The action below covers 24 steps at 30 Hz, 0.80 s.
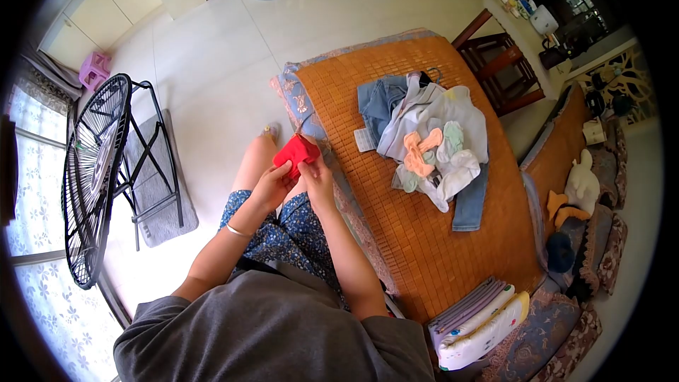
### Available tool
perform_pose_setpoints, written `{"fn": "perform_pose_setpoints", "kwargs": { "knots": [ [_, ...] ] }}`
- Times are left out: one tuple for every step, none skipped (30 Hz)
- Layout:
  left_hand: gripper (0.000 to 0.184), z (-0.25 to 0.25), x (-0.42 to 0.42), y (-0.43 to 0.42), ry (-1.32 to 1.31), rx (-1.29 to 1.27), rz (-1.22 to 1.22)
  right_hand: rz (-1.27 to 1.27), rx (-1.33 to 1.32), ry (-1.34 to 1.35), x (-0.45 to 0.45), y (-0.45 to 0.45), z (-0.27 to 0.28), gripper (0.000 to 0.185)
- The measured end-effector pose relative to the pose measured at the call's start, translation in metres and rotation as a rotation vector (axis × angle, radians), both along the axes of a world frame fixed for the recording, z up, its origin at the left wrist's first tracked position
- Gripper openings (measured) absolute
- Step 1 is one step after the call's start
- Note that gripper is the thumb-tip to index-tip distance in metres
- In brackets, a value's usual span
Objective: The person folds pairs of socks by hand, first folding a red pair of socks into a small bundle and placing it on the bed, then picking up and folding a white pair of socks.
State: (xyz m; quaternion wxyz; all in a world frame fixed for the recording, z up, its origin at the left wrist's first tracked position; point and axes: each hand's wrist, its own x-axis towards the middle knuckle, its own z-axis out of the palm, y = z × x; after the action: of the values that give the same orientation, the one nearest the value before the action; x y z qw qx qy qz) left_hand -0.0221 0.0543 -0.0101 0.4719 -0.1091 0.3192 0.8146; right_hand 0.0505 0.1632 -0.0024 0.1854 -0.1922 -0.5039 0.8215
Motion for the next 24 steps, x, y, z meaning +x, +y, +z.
{"fn": "perform_pose_setpoints", "kwargs": {
  "knots": [
    [0.027,-0.001,0.000,-0.001,-0.044,0.016,-0.006,0.000,0.001,0.001,0.000,0.000,-0.002,0.048],
    [0.027,-0.002,0.000,-0.002,-0.043,0.017,-0.005,0.002,-0.025,0.004,0.000,0.001,-0.003,0.047],
    [0.025,-0.001,-0.001,-0.002,-0.062,0.008,-0.016,0.003,-0.050,0.008,0.000,0.001,-0.005,0.047],
    [0.024,0.000,-0.001,-0.003,-0.081,0.000,-0.027,0.004,-0.050,0.009,0.000,0.001,-0.006,0.047],
    [0.024,-0.003,0.000,-0.003,-0.079,0.001,-0.027,0.002,-0.018,0.005,0.000,0.002,-0.007,0.046],
    [0.024,-0.006,0.001,-0.002,0.245,-0.188,0.024,0.000,0.015,0.001,-0.001,0.003,-0.005,0.045],
    [0.026,-0.009,0.002,-0.001,0.570,-0.376,0.077,-0.001,0.018,0.005,-0.001,0.004,-0.003,0.045],
    [0.030,-0.013,0.003,0.001,0.904,-0.601,0.194,-0.013,0.057,-0.044,0.000,0.004,0.000,0.044],
    [0.030,-0.001,0.002,-0.001,0.908,-0.598,0.196,-0.026,0.097,-0.090,-0.001,0.005,0.003,0.043],
    [0.030,0.019,0.000,-0.005,1.305,-0.743,0.181,-0.027,0.099,-0.085,-0.002,0.005,0.000,0.043],
    [0.030,0.034,-0.003,-0.007,1.703,-0.882,0.157,-0.027,0.121,-0.076,-0.003,0.005,-0.003,0.043],
    [0.028,0.039,-0.005,-0.006,1.784,-0.798,0.122,-0.025,0.142,-0.069,-0.003,0.003,-0.003,0.042],
    [0.028,0.044,-0.004,-0.005,1.786,-0.801,0.124,-0.023,0.142,-0.066,-0.003,0.002,-0.004,0.042],
    [0.027,0.049,-0.002,-0.002,1.603,-0.754,0.058,-0.016,0.110,-0.071,-0.003,0.001,-0.005,0.041],
    [0.027,0.051,-0.002,0.000,1.421,-0.705,-0.005,-0.010,0.079,-0.075,-0.004,0.000,-0.001,0.041],
    [0.027,0.051,-0.004,0.001,1.423,-0.704,-0.002,-0.010,0.081,-0.072,-0.005,0.000,0.004,0.041],
    [0.026,0.049,-0.005,0.001,1.508,-0.668,0.025,-0.026,0.073,-0.056,-0.003,0.000,0.008,0.041],
    [0.025,0.050,-0.006,0.002,1.592,-0.631,0.052,-0.043,0.064,-0.041,-0.003,0.000,0.012,0.041],
    [0.025,0.051,-0.006,0.002,1.593,-0.629,0.050,-0.045,0.064,-0.040,-0.002,0.001,0.012,0.041],
    [0.023,0.051,-0.005,0.002,1.603,-0.630,0.045,-0.013,0.064,-0.074,0.000,0.004,0.011,0.041],
    [0.022,0.052,-0.004,0.002,1.614,-0.632,0.041,0.020,0.064,-0.107,0.001,0.005,0.010,0.042],
    [0.022,0.050,-0.004,0.002,1.613,-0.632,0.039,0.020,0.062,-0.108,0.002,0.004,0.009,0.042],
    [0.018,0.045,-0.004,0.003,1.534,-0.662,0.054,0.032,0.049,-0.125,0.002,0.004,0.008,0.042],
    [0.014,0.044,-0.003,0.003,1.455,-0.691,0.070,0.045,0.037,-0.141,0.002,0.003,0.010,0.041]
  ]
}}
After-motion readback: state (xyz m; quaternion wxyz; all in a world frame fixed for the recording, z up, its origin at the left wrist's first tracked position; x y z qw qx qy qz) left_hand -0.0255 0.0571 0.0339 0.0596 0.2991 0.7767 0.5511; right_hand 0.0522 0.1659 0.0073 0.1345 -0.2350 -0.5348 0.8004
